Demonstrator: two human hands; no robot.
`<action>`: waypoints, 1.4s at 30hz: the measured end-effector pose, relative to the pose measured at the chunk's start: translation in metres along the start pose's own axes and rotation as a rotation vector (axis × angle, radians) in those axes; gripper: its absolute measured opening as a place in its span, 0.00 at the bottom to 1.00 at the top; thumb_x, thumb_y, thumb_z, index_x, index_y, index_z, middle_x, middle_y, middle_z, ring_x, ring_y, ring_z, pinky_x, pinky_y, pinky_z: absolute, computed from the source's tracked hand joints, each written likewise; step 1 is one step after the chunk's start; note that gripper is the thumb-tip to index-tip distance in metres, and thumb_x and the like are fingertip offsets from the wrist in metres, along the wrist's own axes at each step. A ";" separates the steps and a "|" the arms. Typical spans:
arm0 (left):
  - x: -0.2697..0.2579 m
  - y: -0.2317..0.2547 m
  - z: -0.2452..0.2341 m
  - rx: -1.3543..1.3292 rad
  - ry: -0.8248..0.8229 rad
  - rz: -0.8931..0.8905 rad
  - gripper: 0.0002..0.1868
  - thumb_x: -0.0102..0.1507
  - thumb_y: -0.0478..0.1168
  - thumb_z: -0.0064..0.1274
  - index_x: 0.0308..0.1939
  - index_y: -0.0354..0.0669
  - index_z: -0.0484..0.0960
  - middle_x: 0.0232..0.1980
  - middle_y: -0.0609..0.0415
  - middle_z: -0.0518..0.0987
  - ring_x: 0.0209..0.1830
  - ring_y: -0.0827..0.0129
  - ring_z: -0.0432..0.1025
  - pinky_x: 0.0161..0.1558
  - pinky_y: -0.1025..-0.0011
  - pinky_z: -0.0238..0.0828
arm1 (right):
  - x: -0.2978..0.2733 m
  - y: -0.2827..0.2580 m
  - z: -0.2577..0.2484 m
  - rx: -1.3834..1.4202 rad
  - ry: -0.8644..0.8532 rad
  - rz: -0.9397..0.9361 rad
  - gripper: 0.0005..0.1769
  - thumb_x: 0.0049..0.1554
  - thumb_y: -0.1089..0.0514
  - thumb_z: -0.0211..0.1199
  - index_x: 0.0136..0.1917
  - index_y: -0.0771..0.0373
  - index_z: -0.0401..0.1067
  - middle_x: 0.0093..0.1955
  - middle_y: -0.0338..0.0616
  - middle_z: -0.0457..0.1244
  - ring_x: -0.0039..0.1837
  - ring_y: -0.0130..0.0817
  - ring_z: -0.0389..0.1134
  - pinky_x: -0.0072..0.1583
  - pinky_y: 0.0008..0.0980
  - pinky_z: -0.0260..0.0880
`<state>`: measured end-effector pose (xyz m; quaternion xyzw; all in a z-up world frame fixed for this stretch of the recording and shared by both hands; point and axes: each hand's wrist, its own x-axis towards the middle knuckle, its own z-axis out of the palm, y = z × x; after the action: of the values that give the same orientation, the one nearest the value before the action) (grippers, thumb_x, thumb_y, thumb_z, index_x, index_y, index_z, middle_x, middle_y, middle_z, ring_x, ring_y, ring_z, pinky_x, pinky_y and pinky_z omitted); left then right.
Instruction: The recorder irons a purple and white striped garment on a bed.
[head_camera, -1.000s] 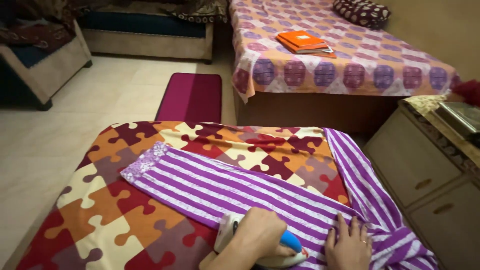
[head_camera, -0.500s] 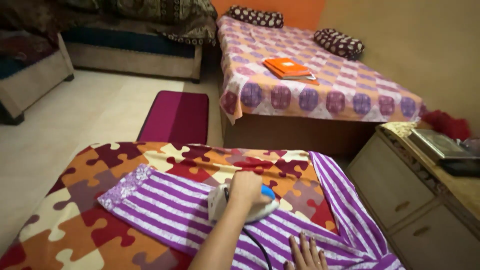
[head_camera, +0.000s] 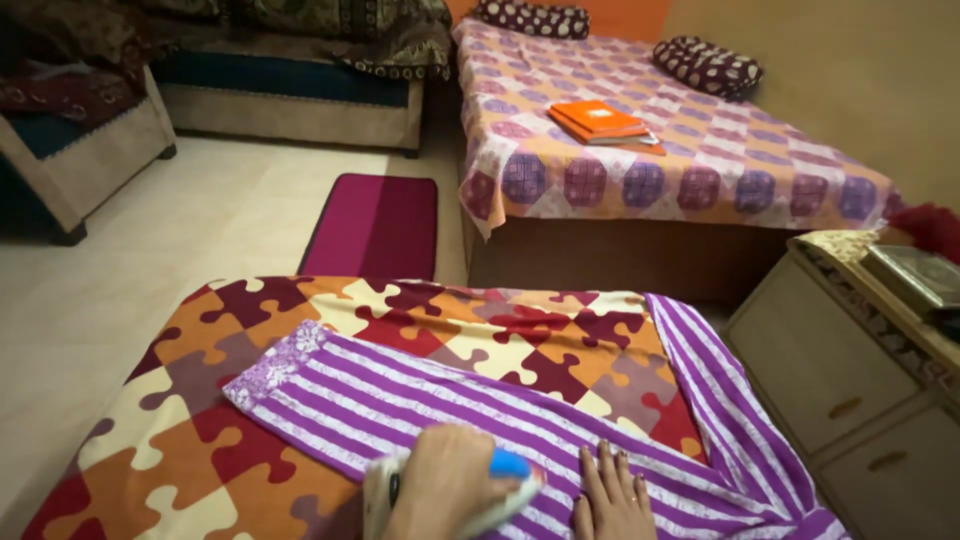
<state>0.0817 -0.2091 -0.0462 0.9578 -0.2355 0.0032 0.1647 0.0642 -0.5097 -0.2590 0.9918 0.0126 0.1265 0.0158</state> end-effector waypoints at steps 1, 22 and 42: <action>0.007 -0.002 -0.003 0.013 0.013 0.002 0.27 0.53 0.64 0.65 0.28 0.42 0.86 0.27 0.46 0.82 0.29 0.56 0.79 0.37 0.58 0.76 | -0.002 -0.001 -0.005 0.014 -0.067 0.024 0.45 0.55 0.40 0.50 0.83 0.43 0.46 0.86 0.48 0.40 0.82 0.52 0.42 0.75 0.62 0.41; -0.002 -0.005 -0.042 0.102 -0.204 0.035 0.31 0.51 0.68 0.62 0.27 0.42 0.85 0.26 0.49 0.80 0.28 0.59 0.77 0.36 0.61 0.75 | -0.013 -0.044 -0.102 0.113 -0.093 0.074 0.39 0.61 0.41 0.46 0.81 0.47 0.44 0.84 0.44 0.38 0.83 0.44 0.37 0.78 0.47 0.34; 0.111 -0.023 -0.001 0.239 0.176 -0.324 0.28 0.53 0.68 0.65 0.30 0.45 0.87 0.30 0.50 0.84 0.30 0.61 0.81 0.32 0.65 0.77 | -0.014 -0.048 -0.110 0.143 -0.024 0.080 0.40 0.59 0.41 0.49 0.82 0.45 0.47 0.86 0.43 0.40 0.83 0.46 0.38 0.77 0.52 0.33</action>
<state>0.1910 -0.2393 -0.0428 0.9918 -0.0613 0.0883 0.0685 0.0215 -0.4592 -0.1576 0.9915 -0.0184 0.1140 -0.0602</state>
